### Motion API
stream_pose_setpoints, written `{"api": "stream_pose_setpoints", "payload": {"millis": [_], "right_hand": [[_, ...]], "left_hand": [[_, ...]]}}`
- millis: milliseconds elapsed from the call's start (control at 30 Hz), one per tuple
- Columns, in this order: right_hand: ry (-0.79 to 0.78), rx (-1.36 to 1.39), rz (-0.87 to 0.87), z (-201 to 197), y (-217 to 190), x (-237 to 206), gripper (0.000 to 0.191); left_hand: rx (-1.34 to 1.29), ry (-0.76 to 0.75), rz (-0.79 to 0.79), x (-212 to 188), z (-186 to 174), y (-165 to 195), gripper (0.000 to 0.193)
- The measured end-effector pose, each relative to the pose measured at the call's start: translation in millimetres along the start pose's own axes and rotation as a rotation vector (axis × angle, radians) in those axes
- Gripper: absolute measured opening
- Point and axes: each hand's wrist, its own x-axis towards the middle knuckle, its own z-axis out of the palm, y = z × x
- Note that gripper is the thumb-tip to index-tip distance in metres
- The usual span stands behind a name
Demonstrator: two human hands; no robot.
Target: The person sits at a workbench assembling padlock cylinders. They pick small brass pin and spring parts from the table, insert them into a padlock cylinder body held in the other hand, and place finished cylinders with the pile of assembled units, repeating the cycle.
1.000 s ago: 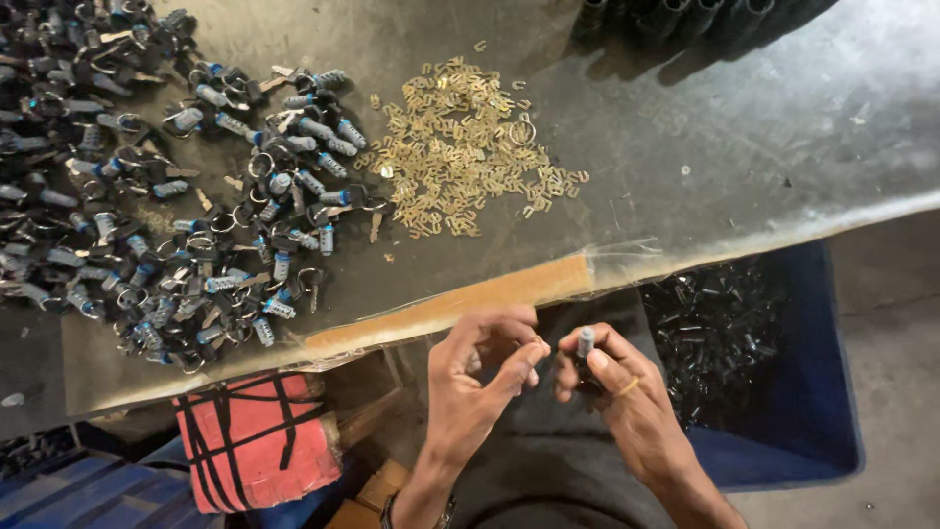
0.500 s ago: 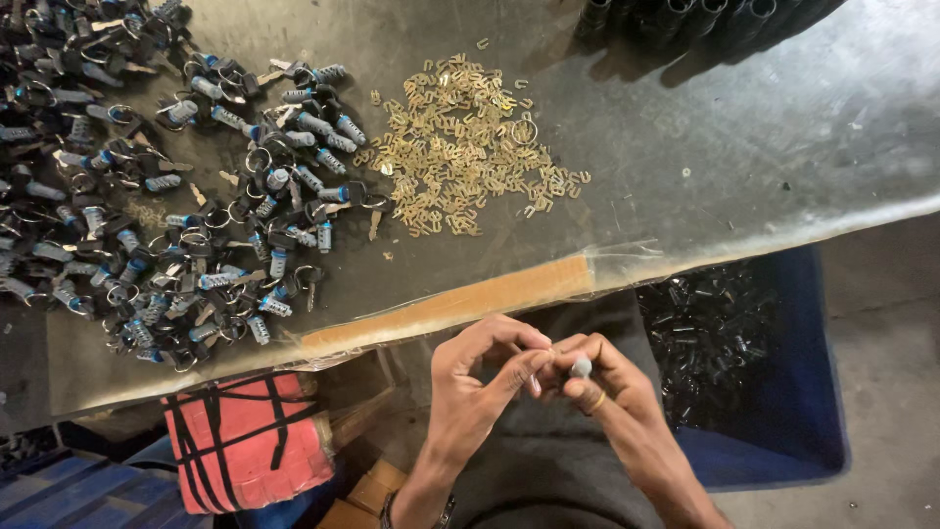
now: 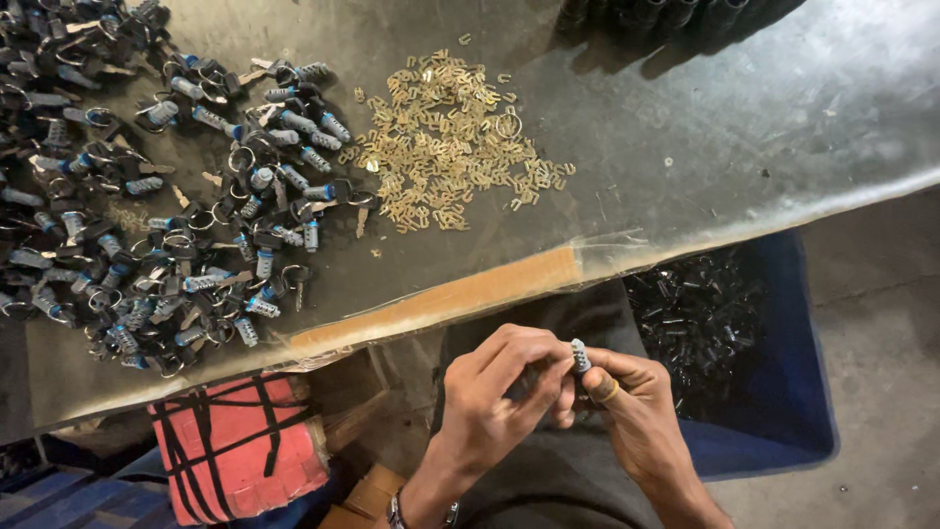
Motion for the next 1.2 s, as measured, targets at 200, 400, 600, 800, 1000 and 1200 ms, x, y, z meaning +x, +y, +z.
{"api": "stream_pose_setpoints", "payload": {"millis": [200, 400, 600, 800, 1000, 1200], "right_hand": [[0.003, -0.074, -0.002, 2, -3, -1, 0.040], [0.004, -0.131, 0.007, 1, -4, -1, 0.043], [0.062, -0.330, -0.037, -4, -2, 1, 0.036], [-0.052, -0.433, 0.040, -6, -24, 2, 0.025], [-0.354, -0.521, 0.034, 13, -62, -3, 0.018], [0.149, -1.236, -0.769, 0, -145, 77, 0.013]], "left_hand": [[0.096, 0.012, 0.102, 0, -1, -1, 0.020], [0.079, -0.040, 0.069, -2, -4, -2, 0.019], [0.112, -0.044, 0.029, -3, -7, -1, 0.019], [-0.266, -0.142, -0.281, 3, -8, -24, 0.024], [-0.827, -0.169, -0.116, 0, 1, -33, 0.023], [-1.296, -0.036, -0.269, -6, -7, -38, 0.025]]}}
